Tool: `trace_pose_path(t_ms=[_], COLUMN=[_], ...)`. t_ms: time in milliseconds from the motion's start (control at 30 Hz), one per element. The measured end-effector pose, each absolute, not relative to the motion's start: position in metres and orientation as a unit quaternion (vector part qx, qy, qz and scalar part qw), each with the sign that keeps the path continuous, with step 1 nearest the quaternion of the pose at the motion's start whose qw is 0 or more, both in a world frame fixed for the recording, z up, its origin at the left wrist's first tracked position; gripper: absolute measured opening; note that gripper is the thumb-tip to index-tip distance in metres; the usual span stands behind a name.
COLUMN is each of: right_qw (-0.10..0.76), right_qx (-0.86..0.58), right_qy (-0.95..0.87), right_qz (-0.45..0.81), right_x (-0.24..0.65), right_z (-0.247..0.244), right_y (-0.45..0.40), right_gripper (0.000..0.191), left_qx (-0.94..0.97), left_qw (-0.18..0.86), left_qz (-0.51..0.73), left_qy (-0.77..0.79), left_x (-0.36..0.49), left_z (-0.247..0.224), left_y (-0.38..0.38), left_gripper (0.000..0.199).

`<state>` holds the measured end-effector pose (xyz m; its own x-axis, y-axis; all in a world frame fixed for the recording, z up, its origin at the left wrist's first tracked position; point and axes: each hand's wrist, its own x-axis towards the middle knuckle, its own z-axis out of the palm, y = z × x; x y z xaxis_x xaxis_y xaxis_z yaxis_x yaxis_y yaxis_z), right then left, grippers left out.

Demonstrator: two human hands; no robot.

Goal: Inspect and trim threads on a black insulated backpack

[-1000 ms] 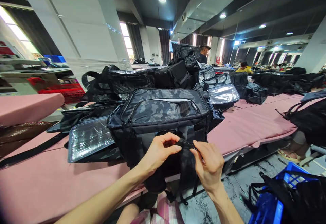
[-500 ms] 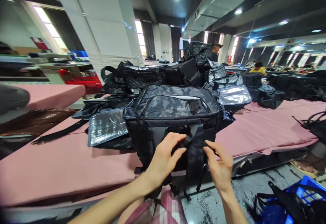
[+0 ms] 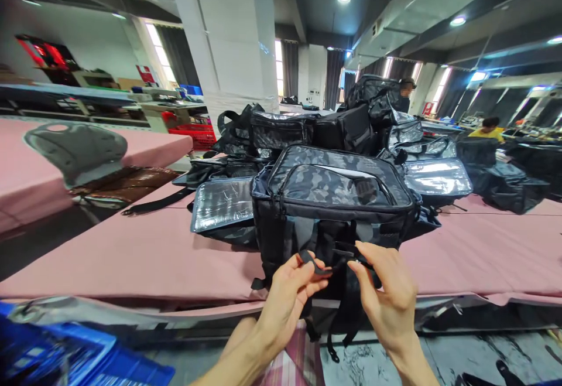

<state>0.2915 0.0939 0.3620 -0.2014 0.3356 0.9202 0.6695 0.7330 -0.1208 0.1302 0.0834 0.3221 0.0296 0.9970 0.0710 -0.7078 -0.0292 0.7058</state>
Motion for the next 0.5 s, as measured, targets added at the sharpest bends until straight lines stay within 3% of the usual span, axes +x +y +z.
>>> trace_pose_path(t_ms=[267, 400, 500], right_qw=[0.404, 0.392, 0.420], right_qx=[-0.279, -0.264, -0.272], right_qy=[-0.839, -0.856, -0.855], right_qz=[-0.234, -0.211, -0.138], right_x=[0.272, 0.259, 0.261], right_z=[0.389, 0.391, 0.390], right_y=[0.093, 0.099, 0.102], right_gripper=[0.023, 0.015, 0.013], left_qx=[0.412, 0.441, 0.365], left_qw=[0.658, 0.636, 0.709], left_qz=[0.602, 0.605, 0.583], left_qy=[0.188, 0.189, 0.156], left_x=[0.114, 0.108, 0.105], left_z=[0.329, 0.329, 0.328], left_y=[0.084, 0.085, 0.084], left_gripper=[0.022, 0.018, 0.029])
